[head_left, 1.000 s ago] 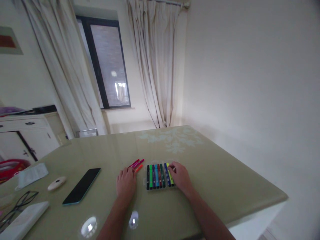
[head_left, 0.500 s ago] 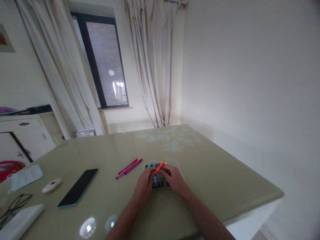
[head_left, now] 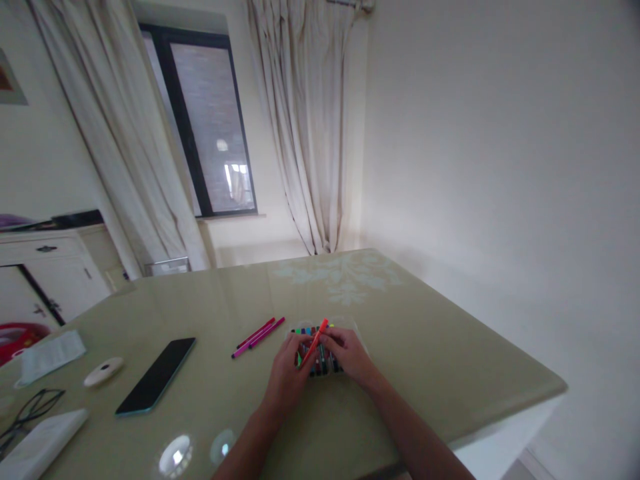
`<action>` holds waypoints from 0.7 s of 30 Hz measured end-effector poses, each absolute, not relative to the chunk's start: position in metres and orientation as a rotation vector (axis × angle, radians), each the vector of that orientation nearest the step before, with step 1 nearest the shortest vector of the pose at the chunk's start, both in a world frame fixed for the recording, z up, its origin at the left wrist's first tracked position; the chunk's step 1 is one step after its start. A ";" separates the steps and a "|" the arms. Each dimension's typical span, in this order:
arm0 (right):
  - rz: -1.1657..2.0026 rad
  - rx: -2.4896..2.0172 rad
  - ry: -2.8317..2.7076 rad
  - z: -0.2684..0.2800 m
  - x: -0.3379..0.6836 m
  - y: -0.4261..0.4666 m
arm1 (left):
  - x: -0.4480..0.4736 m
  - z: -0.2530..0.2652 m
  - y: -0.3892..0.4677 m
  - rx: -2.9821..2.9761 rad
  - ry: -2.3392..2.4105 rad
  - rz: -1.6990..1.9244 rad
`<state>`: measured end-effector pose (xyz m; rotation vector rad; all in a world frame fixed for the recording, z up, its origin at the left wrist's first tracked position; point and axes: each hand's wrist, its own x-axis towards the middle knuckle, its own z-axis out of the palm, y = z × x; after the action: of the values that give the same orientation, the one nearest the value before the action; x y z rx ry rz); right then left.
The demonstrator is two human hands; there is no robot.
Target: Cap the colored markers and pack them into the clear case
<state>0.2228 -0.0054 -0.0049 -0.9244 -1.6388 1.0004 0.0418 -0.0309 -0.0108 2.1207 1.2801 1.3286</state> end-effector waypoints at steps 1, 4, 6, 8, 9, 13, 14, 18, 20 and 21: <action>0.996 -0.942 -1.642 -0.005 0.223 -0.006 | 0.042 -0.012 -0.031 2.119 1.278 1.318; 1.018 -0.948 -1.649 -0.005 0.221 -0.007 | 0.043 -0.014 -0.031 2.114 1.282 1.294; 1.047 -0.909 -1.623 -0.004 0.221 -0.006 | 0.044 -0.016 -0.032 2.124 1.278 1.270; 1.035 -0.906 -1.551 -0.004 0.224 -0.004 | 0.045 -0.016 -0.034 2.167 1.256 1.230; 1.002 -0.935 -1.497 -0.004 0.227 -0.002 | 0.046 -0.016 -0.035 2.207 1.243 1.203; 0.703 -1.175 -1.370 -0.004 0.247 0.007 | 0.049 -0.014 -0.042 2.549 1.140 0.949; 0.626 -1.249 -1.400 -0.005 0.251 0.008 | 0.050 -0.013 -0.044 2.636 1.104 0.864; 0.453 -1.560 -1.610 -0.008 0.257 0.007 | 0.054 -0.009 -0.049 2.750 1.075 0.688; 0.400 -1.649 -1.695 -0.010 0.255 0.005 | 0.056 -0.008 -0.050 2.754 1.104 0.668; 0.375 -1.674 -1.734 -0.011 0.253 0.005 | 0.057 -0.008 -0.051 2.765 1.115 0.654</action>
<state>0.2531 0.0047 -0.0107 -1.6744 -1.7344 0.3751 0.0569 -0.0507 -0.0081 2.7648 1.1146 0.6544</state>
